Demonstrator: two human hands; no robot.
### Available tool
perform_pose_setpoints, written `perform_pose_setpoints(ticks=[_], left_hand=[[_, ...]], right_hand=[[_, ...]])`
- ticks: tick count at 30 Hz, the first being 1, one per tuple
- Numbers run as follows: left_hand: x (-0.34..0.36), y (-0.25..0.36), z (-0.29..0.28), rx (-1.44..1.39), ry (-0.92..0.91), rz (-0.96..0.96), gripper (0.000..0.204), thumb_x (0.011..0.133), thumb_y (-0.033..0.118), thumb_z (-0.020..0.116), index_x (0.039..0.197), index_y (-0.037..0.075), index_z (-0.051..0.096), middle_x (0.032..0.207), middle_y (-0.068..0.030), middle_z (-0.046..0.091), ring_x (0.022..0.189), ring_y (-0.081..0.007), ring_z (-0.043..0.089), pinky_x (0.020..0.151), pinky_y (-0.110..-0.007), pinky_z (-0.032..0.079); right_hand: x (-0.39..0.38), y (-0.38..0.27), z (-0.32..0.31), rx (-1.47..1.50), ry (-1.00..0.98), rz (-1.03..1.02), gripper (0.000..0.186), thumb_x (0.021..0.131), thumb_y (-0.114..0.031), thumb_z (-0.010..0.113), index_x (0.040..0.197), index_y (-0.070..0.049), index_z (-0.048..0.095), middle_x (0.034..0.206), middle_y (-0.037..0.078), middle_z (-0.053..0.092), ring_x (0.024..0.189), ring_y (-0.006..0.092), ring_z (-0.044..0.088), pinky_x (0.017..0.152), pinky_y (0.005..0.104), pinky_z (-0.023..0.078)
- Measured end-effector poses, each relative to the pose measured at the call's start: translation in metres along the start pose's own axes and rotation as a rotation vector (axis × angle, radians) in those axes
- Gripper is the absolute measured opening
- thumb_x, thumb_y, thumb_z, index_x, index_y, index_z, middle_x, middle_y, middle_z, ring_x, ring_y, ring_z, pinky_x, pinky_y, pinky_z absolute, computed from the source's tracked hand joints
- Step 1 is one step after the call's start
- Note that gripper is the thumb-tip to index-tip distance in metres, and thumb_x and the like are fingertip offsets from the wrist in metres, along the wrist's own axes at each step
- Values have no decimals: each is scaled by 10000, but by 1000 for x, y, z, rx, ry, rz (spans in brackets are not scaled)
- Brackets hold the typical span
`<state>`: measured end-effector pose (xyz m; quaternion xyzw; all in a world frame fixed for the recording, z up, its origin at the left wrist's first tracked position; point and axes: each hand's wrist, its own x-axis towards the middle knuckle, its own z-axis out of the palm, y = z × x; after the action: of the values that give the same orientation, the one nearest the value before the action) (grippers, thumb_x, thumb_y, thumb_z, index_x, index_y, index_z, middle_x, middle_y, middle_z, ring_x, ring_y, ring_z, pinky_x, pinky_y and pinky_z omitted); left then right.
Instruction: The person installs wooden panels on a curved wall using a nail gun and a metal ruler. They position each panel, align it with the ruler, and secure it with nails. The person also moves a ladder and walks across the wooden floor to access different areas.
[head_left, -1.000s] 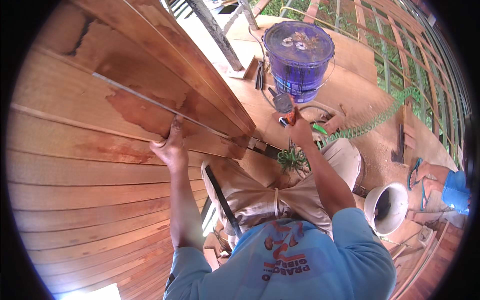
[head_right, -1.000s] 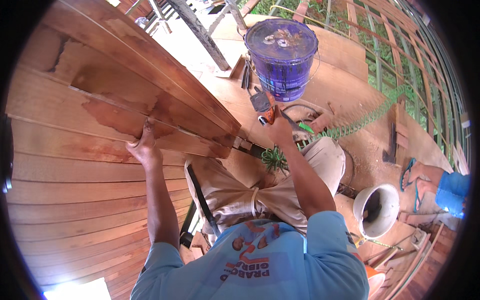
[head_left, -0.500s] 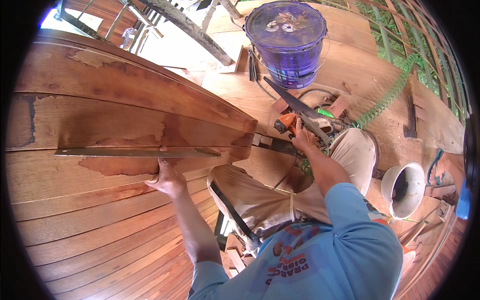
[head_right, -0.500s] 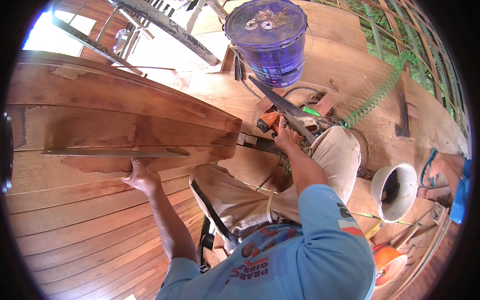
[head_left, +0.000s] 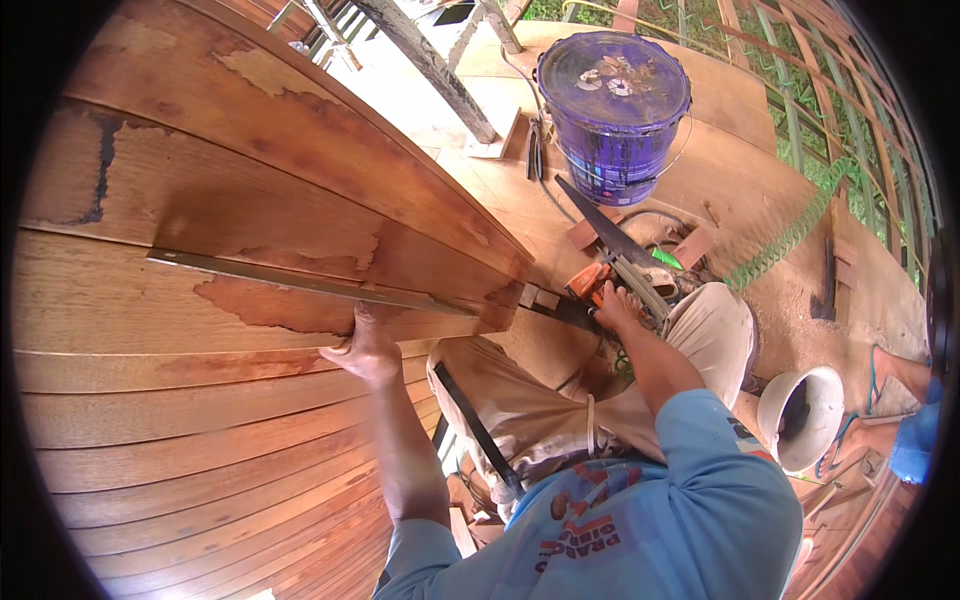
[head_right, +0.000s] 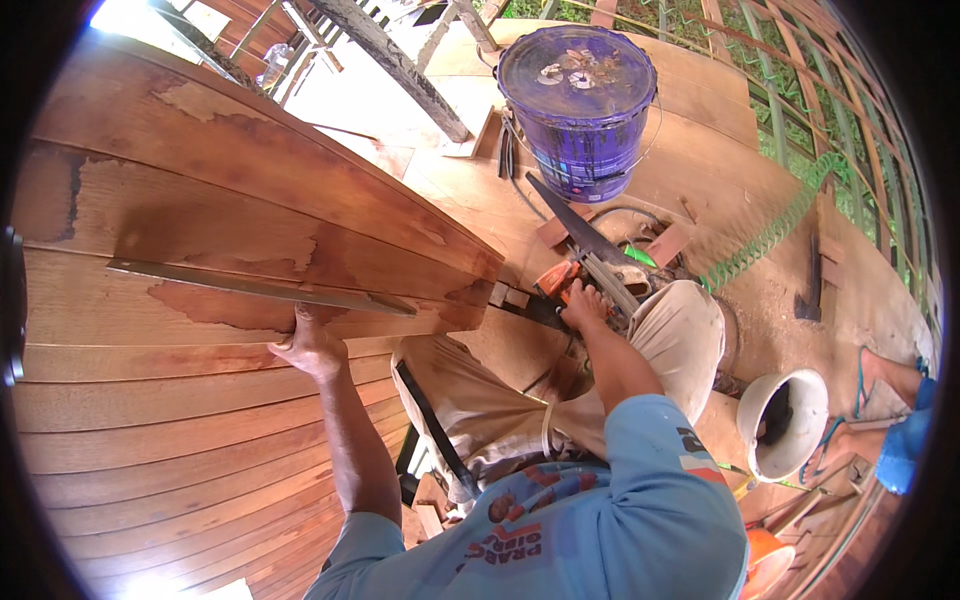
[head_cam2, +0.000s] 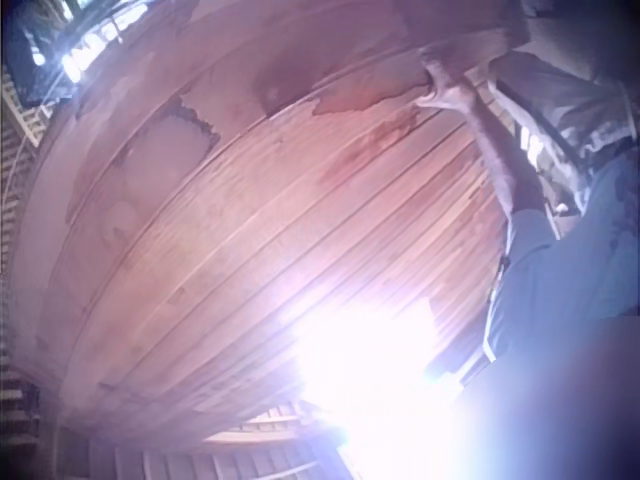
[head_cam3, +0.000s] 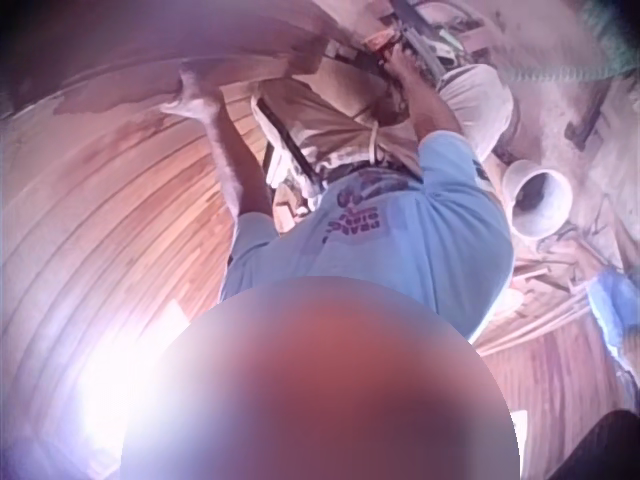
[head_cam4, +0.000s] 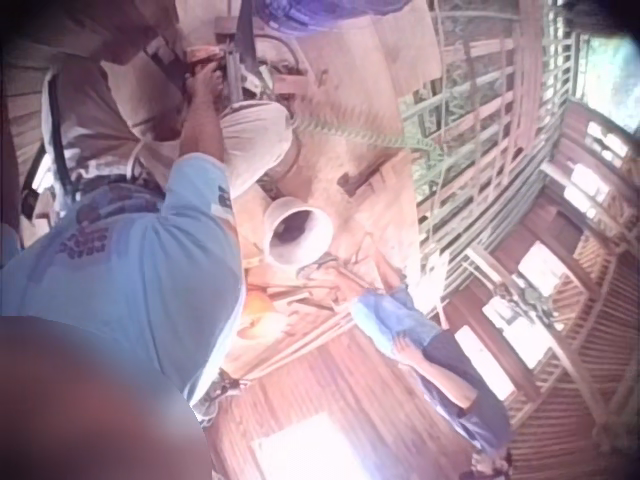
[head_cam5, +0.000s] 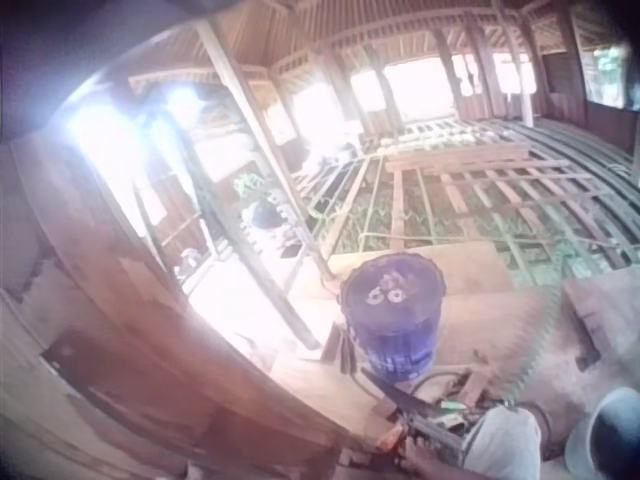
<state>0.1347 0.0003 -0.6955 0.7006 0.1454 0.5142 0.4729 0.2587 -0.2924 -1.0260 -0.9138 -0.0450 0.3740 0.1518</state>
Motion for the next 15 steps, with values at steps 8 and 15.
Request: perform_pose_setpoints(ticks=[8,15], left_hand=[[-6,12,6,-210,24,-55,282,872,40,756,1094,-105,659,1049,-120,692,909,-184,643,851,-337,528],[-14,44,6,-132,-20,-122,107,898,-23,714,979,-92,705,923,-83,710,811,-143,658,740,-297,552]], right_hand=[[-113,-124,-115,1176,-35,-896,401,954,-210,691,1290,-7,611,1220,88,666,1137,176,645,961,321,507],[-233,-196,-184,1021,-166,-1376,466,938,-165,717,1339,19,567,1311,121,605,1145,154,618,981,347,514]])
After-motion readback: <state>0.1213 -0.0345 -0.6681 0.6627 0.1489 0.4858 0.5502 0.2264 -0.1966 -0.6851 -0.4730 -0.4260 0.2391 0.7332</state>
